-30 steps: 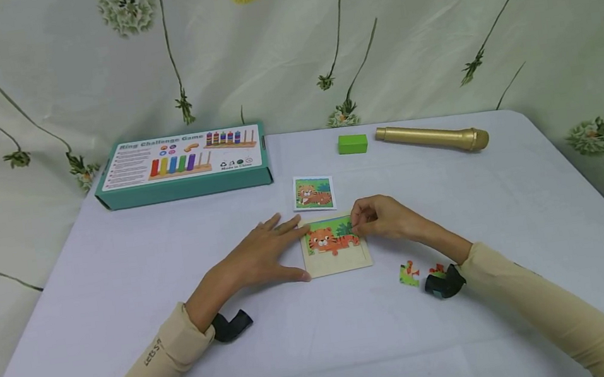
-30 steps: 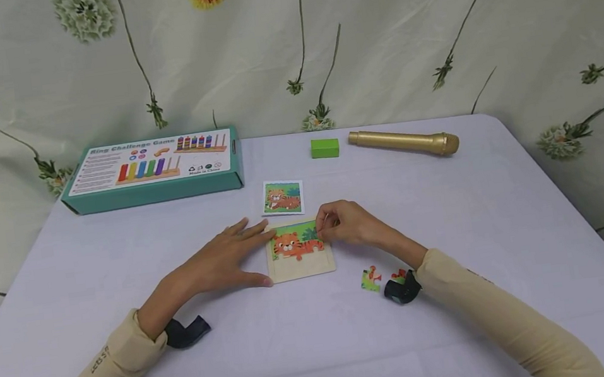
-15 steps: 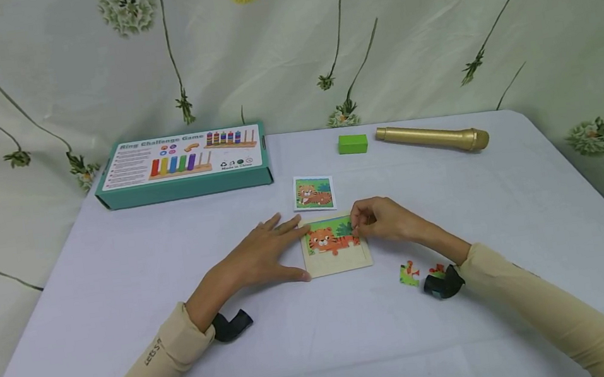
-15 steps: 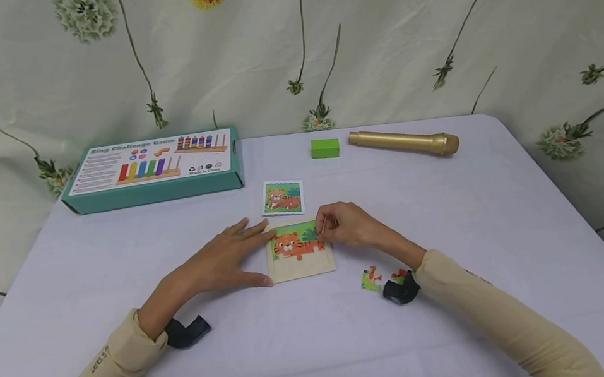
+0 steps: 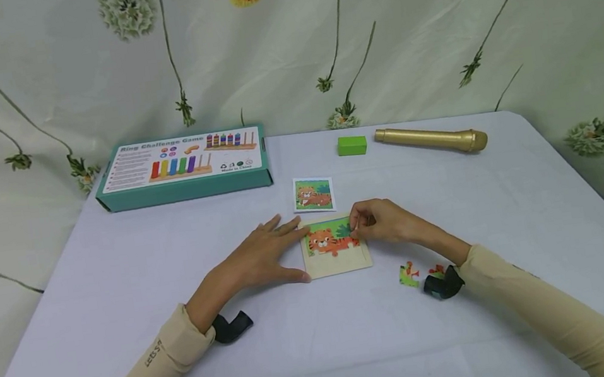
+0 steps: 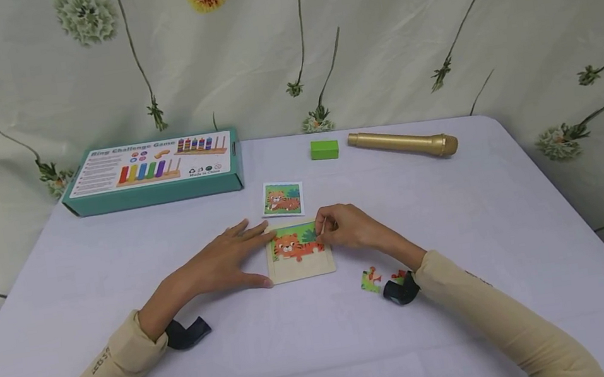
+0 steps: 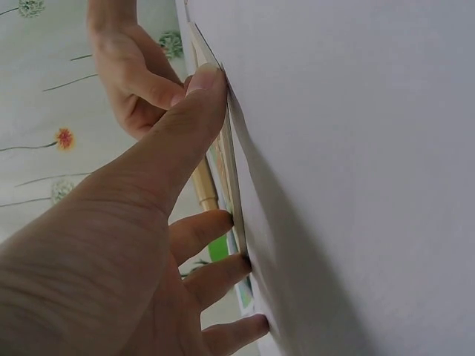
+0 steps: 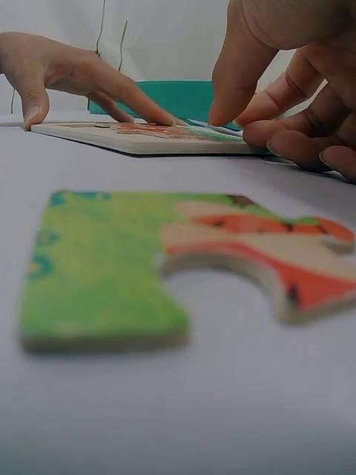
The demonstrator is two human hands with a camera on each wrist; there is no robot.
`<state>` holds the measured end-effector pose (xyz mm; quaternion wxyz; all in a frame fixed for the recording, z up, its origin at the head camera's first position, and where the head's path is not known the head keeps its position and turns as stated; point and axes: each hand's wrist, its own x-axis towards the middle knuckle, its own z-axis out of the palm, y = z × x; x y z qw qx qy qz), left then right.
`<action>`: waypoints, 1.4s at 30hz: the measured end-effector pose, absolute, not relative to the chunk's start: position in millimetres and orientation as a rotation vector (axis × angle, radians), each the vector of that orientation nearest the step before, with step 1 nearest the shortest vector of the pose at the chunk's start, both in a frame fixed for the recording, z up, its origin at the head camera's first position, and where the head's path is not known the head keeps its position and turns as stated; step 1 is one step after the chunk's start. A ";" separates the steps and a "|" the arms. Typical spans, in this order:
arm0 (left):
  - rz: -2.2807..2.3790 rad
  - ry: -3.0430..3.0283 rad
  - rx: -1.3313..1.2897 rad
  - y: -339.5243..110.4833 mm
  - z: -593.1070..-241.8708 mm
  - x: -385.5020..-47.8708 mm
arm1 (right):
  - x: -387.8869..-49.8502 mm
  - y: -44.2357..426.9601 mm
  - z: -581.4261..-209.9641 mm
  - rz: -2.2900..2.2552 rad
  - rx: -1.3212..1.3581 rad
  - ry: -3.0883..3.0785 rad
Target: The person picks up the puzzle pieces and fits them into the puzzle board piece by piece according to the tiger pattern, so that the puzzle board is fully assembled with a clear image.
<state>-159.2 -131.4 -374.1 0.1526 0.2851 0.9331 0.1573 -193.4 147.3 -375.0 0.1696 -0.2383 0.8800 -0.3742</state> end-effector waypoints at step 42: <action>0.440 2.693 0.799 -130.5 -375.1 -158.7 | -116.4 232.3 -379.1 -0.902 -0.719 2.748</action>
